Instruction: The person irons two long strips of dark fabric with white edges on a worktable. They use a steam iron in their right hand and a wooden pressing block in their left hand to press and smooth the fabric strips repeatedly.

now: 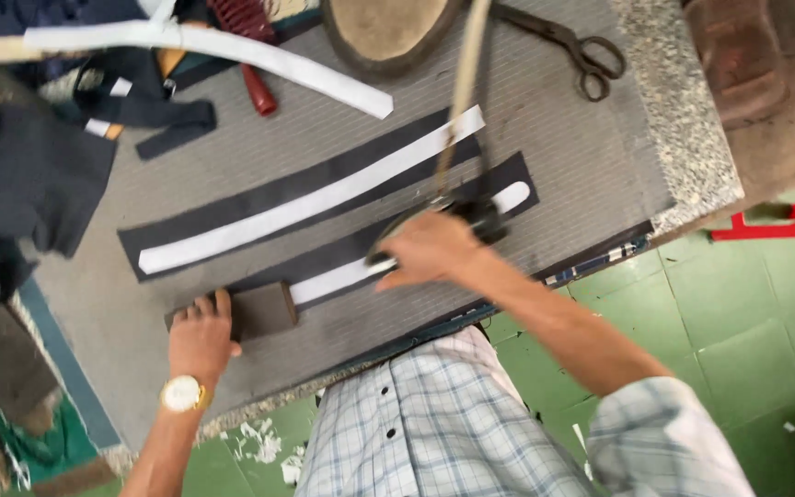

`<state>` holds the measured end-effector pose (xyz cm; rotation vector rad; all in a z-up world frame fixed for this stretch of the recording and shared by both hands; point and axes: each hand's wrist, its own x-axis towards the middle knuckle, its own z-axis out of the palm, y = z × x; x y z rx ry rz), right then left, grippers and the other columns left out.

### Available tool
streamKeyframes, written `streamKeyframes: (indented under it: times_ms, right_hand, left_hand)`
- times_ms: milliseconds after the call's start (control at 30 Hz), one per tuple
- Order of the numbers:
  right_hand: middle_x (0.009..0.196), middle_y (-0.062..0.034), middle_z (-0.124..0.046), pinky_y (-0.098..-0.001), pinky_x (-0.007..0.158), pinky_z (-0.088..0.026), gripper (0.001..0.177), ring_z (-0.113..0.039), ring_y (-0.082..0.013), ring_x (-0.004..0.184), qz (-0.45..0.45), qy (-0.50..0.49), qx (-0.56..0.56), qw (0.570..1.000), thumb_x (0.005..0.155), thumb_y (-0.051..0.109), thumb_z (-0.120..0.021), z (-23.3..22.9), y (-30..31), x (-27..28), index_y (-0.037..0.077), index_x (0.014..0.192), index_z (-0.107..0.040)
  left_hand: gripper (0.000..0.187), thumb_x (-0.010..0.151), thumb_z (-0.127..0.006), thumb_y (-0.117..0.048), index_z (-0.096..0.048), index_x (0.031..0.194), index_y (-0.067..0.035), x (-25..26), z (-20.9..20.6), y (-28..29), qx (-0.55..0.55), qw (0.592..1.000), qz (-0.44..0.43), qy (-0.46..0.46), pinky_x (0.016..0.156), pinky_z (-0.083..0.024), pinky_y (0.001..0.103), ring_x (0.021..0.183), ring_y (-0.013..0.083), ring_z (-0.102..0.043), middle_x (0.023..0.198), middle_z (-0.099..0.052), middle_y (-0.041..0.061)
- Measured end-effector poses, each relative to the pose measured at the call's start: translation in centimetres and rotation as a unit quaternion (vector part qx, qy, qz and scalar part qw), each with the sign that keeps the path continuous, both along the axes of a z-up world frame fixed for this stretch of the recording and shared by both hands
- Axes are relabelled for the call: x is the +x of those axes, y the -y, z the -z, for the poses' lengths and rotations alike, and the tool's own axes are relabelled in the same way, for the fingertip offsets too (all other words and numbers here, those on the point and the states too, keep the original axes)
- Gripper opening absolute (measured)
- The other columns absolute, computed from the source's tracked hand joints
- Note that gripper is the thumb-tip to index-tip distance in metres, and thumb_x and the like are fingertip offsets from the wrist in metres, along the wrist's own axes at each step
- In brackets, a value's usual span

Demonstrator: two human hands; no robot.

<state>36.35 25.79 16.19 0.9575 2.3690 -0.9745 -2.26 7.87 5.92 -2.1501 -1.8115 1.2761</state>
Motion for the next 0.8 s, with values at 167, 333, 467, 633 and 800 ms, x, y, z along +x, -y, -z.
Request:
streamKeyframes:
  times_ms: [167,333,467,633,800]
  right_hand:
    - [0.070,-0.0062,-0.062,-0.0297,0.058,-0.051,0.056,-0.064,-0.0199,0.065,-0.055,-0.025,-0.008,0.998,0.093,0.064,-0.054,-2.6,2.7,-6.7,0.011,0.103,-0.070]
    - [0.071,-0.0065,-0.071,-0.0384,0.051,-0.054,0.060,-0.068,-0.0251,0.059,-0.034,-0.064,0.037,0.997,0.091,0.066,-0.059,0.3,4.2,-10.3,0.006,0.096,-0.067]
    - [0.072,-0.0090,-0.071,-0.0416,0.061,-0.054,0.065,-0.068,-0.0277,0.063,0.001,-0.067,0.014,0.998,0.089,0.070,-0.056,-0.3,3.7,-10.2,0.006,0.093,-0.066]
    - [0.068,-0.0050,-0.067,-0.0394,0.057,-0.056,0.059,-0.065,-0.0233,0.058,-0.006,-0.074,-0.007,0.997,0.090,0.066,-0.058,0.3,3.6,-10.2,0.008,0.089,-0.064]
    - [0.083,-0.0032,-0.072,-0.0353,0.062,-0.059,0.061,-0.067,-0.0210,0.066,-0.110,0.028,-0.075,0.991,0.088,0.065,-0.059,-2.4,2.5,-9.2,0.005,0.095,-0.068]
  left_hand:
    - [0.116,0.046,-0.085,-0.073,-0.052,0.139,-0.012,0.0,-0.3,0.6,0.071,0.995,0.070,-0.002,0.084,-0.052,0.030,0.087,0.0157,-0.065,0.106,-0.063,0.005]
    - [0.124,0.039,-0.083,-0.080,-0.053,0.138,-0.012,-0.3,-0.2,0.5,0.111,0.988,0.106,-0.006,0.071,-0.056,0.024,0.068,0.0114,-0.068,0.092,-0.064,0.000]
    - [0.126,0.031,-0.081,-0.086,-0.057,0.133,-0.016,0.0,-0.5,0.3,0.123,0.984,0.123,-0.027,0.067,-0.054,0.020,0.062,0.0044,-0.063,0.083,-0.063,-0.005]
    - [0.124,0.033,-0.081,-0.085,-0.057,0.135,-0.018,0.4,-0.4,0.4,0.121,0.986,0.110,-0.040,0.070,-0.055,0.020,0.064,0.0044,-0.064,0.086,-0.066,-0.005]
    - [0.121,0.060,-0.081,-0.073,-0.034,0.154,-0.013,1.0,-0.5,-0.3,-0.023,0.999,-0.018,-0.033,0.092,-0.060,0.028,0.098,0.0194,-0.076,0.127,-0.065,0.008]
